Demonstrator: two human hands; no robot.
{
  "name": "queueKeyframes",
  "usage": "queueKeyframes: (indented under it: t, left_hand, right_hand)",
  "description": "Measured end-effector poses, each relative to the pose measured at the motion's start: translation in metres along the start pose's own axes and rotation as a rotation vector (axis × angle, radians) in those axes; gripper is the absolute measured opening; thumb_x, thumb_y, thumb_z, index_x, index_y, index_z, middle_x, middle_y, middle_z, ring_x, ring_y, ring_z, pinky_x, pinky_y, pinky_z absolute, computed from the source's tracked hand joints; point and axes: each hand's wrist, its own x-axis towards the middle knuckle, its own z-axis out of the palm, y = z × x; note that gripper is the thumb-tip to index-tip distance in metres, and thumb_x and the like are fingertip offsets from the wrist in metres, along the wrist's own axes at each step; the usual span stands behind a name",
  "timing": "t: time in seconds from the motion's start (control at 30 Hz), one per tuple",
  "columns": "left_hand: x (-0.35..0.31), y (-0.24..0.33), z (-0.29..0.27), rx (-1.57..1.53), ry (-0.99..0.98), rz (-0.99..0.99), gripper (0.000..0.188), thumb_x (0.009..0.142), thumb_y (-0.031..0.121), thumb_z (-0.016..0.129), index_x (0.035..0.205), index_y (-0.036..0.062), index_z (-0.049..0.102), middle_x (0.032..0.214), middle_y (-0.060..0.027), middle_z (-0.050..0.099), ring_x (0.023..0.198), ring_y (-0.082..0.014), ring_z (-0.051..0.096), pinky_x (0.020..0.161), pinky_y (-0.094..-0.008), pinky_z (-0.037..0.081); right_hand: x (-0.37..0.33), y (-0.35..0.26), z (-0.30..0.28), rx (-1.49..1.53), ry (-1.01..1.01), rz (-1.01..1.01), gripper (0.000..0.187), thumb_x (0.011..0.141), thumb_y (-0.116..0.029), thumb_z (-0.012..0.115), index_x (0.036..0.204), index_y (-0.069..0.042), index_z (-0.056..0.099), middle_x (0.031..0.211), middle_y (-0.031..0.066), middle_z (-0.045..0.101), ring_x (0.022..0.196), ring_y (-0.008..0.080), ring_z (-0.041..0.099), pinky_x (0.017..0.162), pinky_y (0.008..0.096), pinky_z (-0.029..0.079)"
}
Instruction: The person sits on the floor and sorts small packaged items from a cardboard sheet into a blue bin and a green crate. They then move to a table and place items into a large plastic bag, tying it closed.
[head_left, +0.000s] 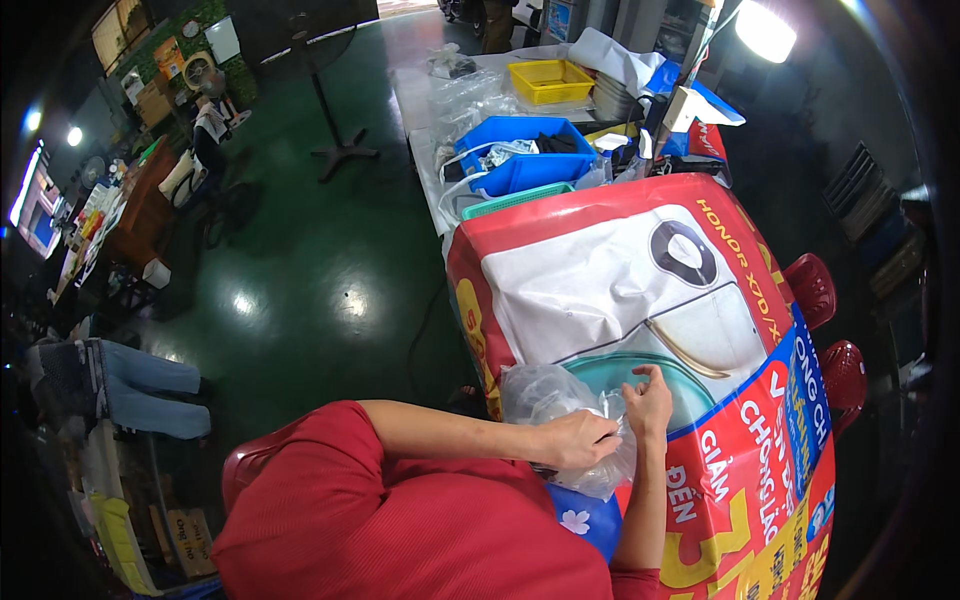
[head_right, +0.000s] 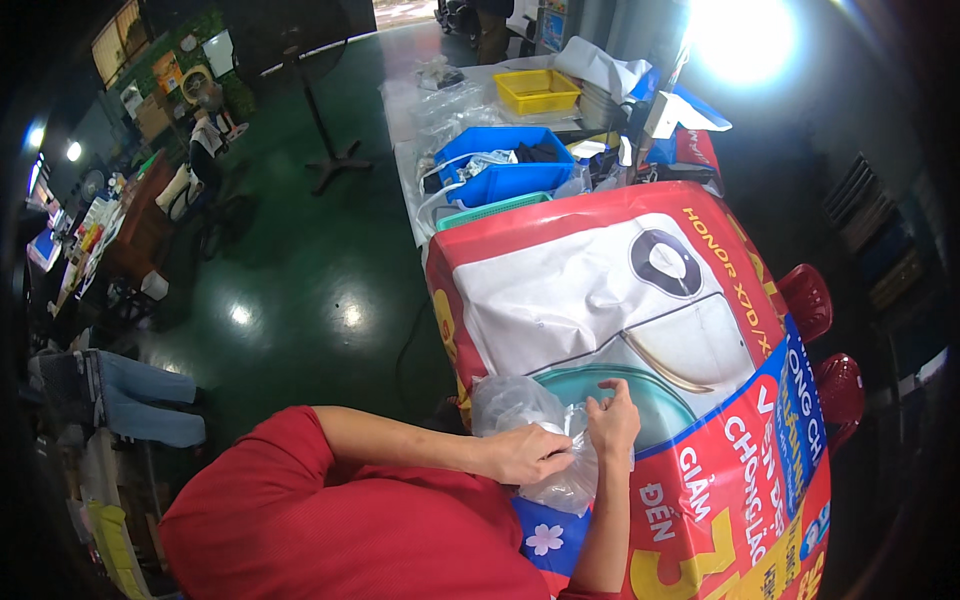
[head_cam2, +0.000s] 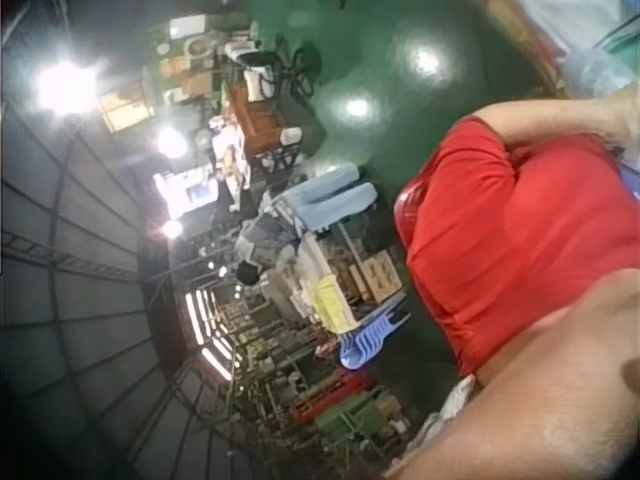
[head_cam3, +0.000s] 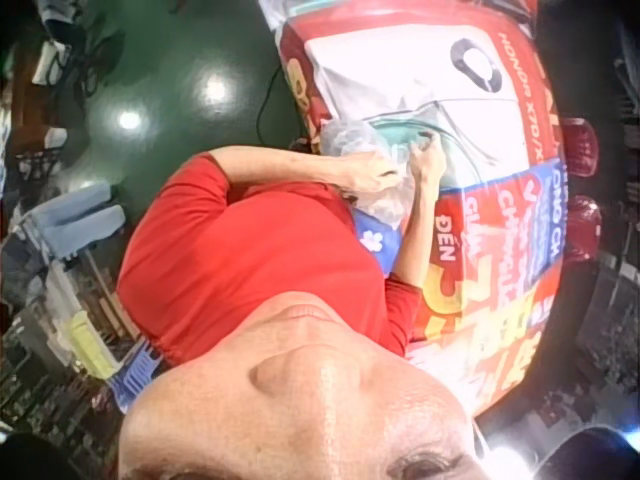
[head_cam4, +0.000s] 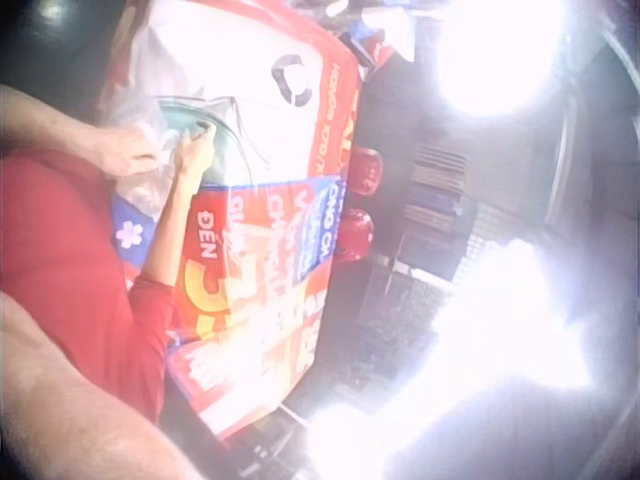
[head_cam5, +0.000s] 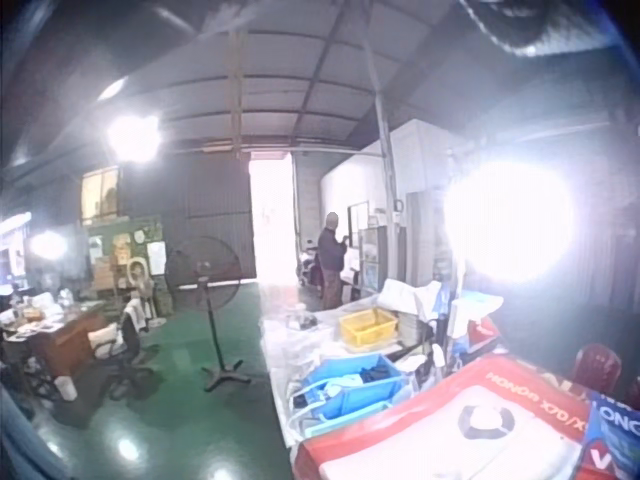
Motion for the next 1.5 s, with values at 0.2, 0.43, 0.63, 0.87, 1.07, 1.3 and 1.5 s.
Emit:
queueKeyframes:
  t: [0.2, 0.43, 0.63, 0.87, 1.07, 1.3, 1.5]
  left_hand:
    - [-0.006, -0.009, 0.012, 0.206, 0.033, 0.088, 0.023, 0.088, 0.023, 0.048, 0.082, 0.0021, 0.054, 0.07, -0.0194, 0.059, 0.067, -0.0385, 0.058, 0.062, -0.0469, 0.043]
    - [-0.016, -0.001, 0.021, 0.248, 0.127, 0.202, 0.017, 0.086, 0.02, 0.049, 0.081, 0.004, 0.053, 0.073, -0.0175, 0.058, 0.069, -0.038, 0.057, 0.062, -0.0464, 0.044]
    - [-0.027, 0.001, -0.027, 0.356, 0.104, 0.271, 0.029, 0.084, 0.016, 0.054, 0.11, 0.0042, 0.057, 0.103, -0.0181, 0.06, 0.091, -0.0326, 0.06, 0.077, -0.0387, 0.049]
    - [-0.063, -0.032, -0.133, 0.249, 0.749, -0.331, 0.027, 0.094, 0.013, 0.047, 0.119, 0.0061, 0.055, 0.11, -0.0048, 0.06, 0.096, -0.0131, 0.058, 0.078, -0.0251, 0.046]
    - [-0.1, -0.086, -0.107, 0.156, 0.605, -0.369, 0.018, 0.089, 0.007, 0.05, 0.103, 0.0029, 0.062, 0.096, -0.0059, 0.063, 0.084, -0.0133, 0.06, 0.074, -0.0252, 0.046]
    - [-0.139, -0.131, -0.105, 0.144, 0.397, -0.432, 0.017, 0.087, 0.01, 0.051, 0.098, 0.0043, 0.063, 0.091, -0.0125, 0.063, 0.082, -0.0283, 0.06, 0.073, -0.0357, 0.048]
    - [-0.151, -0.21, -0.163, -0.343, 0.411, -0.544, 0.025, 0.094, 0.02, 0.045, 0.107, 0.0069, 0.062, 0.096, -0.0055, 0.064, 0.082, -0.0154, 0.061, 0.073, -0.0281, 0.048]
  right_hand:
    - [0.004, 0.009, 0.008, -0.024, 0.128, -0.011, 0.022, 0.069, -0.009, 0.059, 0.09, -0.008, 0.054, 0.052, 0.0063, 0.052, 0.053, 0.0255, 0.055, 0.057, 0.0374, 0.043]
    - [0.019, 0.027, 0.04, -0.114, 0.32, -0.157, 0.019, 0.074, -0.012, 0.055, 0.092, -0.008, 0.052, 0.072, 0.012, 0.062, 0.068, 0.0343, 0.061, 0.063, 0.0445, 0.046]
    - [0.017, 0.045, -0.052, 0.235, 0.094, -0.085, 0.077, 0.079, -0.038, 0.066, 0.137, -0.005, 0.027, 0.113, 0.0264, 0.055, 0.102, 0.0368, 0.058, 0.084, 0.0396, 0.046]
    - [-0.063, 0.01, -0.062, -0.288, -0.247, -0.386, 0.095, 0.062, -0.039, 0.077, 0.138, -0.005, 0.031, 0.143, 0.0194, 0.028, 0.136, 0.0384, 0.017, 0.108, 0.0497, 0.019]
    - [-0.068, 0.03, 0.056, 0.171, 0.015, -0.421, 0.039, 0.067, -0.016, 0.069, 0.103, -0.005, 0.061, 0.091, 0.0154, 0.065, 0.09, 0.032, 0.062, 0.086, 0.0439, 0.045]
    - [-0.052, -0.004, 0.044, 0.051, 0.207, -0.503, 0.017, 0.072, -0.005, 0.068, 0.075, -0.002, 0.052, 0.058, 0.0139, 0.051, 0.047, 0.0287, 0.05, 0.045, 0.0356, 0.037]
    - [-0.042, -0.092, 0.044, 0.178, 0.531, -0.542, 0.029, 0.07, -0.014, 0.069, 0.093, 0.004, 0.061, 0.08, 0.014, 0.066, 0.068, 0.0243, 0.065, 0.061, 0.0313, 0.052]
